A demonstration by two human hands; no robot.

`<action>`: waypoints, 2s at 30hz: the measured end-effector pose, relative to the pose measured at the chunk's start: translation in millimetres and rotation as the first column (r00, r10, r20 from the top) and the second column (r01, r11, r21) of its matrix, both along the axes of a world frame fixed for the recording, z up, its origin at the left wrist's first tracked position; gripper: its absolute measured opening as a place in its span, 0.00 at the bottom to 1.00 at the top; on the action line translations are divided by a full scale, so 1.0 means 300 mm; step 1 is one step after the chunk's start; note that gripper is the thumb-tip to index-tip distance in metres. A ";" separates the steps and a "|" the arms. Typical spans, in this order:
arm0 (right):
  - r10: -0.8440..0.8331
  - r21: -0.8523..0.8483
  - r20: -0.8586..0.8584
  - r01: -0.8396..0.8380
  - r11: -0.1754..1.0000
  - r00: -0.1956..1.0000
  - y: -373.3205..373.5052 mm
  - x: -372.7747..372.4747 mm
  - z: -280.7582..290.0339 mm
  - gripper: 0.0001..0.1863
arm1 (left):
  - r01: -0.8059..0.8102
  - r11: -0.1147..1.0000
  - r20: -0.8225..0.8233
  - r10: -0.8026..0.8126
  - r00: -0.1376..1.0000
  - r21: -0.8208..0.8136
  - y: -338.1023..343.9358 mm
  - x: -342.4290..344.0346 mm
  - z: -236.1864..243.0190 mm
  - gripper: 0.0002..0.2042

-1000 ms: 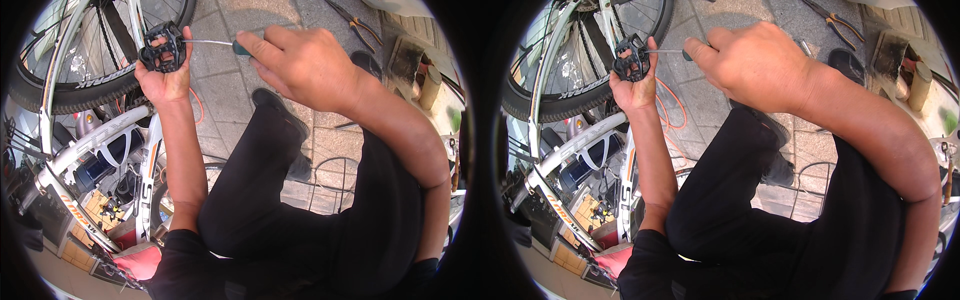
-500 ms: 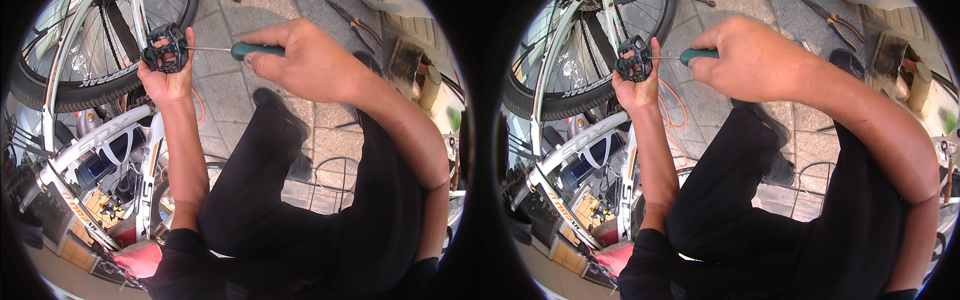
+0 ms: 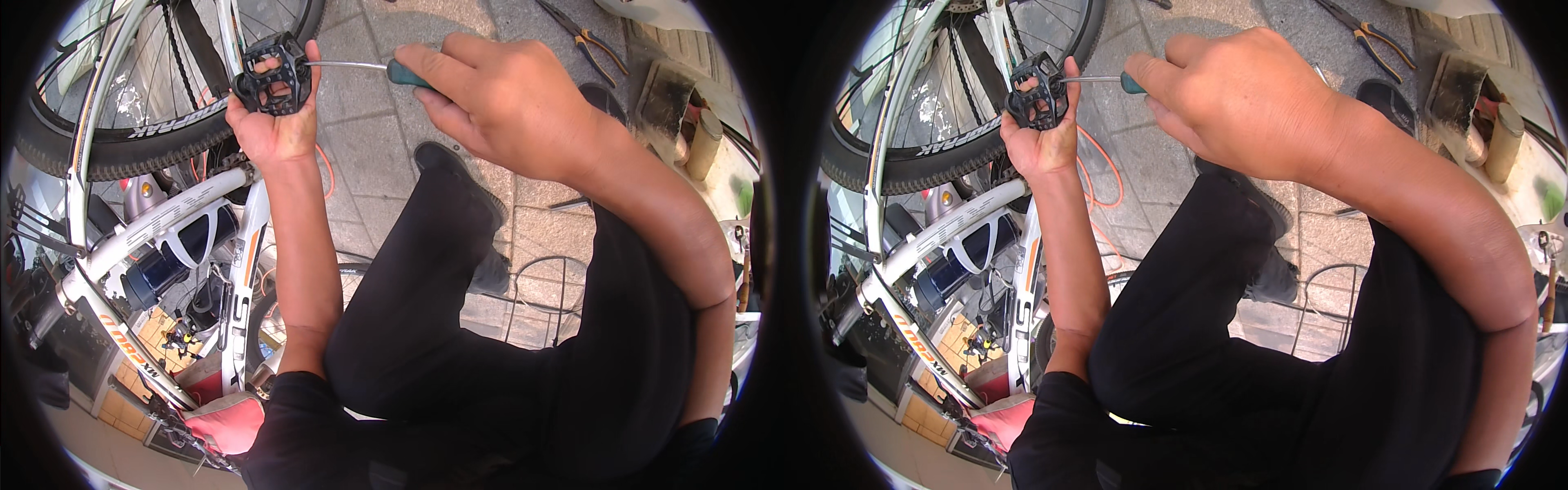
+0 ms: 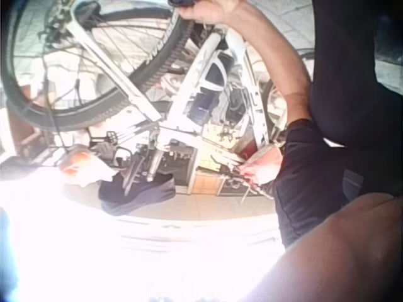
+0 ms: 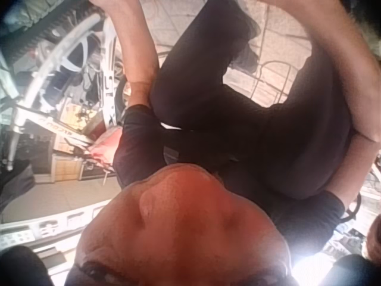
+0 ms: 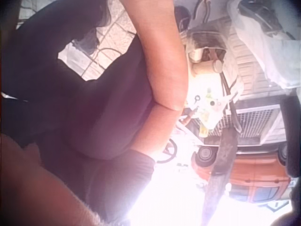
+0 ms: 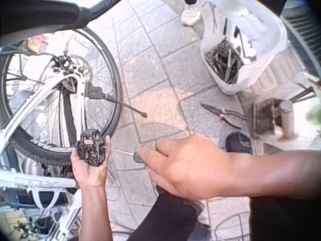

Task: The person sits on the ground and uses a screwdriver and pliers to adjust and tighten components of a bicycle pedal attached to a white bicycle frame.

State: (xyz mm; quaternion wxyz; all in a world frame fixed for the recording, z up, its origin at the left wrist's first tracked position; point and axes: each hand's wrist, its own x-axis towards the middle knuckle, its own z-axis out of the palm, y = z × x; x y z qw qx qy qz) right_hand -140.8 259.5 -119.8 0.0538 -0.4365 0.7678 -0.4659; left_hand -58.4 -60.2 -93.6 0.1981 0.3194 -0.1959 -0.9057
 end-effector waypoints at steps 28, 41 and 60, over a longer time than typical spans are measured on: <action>0.015 -0.060 0.378 0.008 0.998 0.926 -0.006 0.003 0.020 0.15 | -0.002 0.995 0.054 0.007 0.998 -0.096 0.044 -0.018 0.015 0.19; -0.006 -0.057 0.302 0.024 0.998 0.953 -0.007 0.014 0.010 0.18 | -0.014 0.999 0.036 0.016 0.999 -0.052 0.049 -0.013 0.023 0.19; 0.013 -0.006 -0.115 -0.014 1.000 0.993 -0.002 -0.003 -0.013 0.23 | -0.019 0.986 0.147 0.043 0.988 -0.164 0.045 -0.031 0.016 0.21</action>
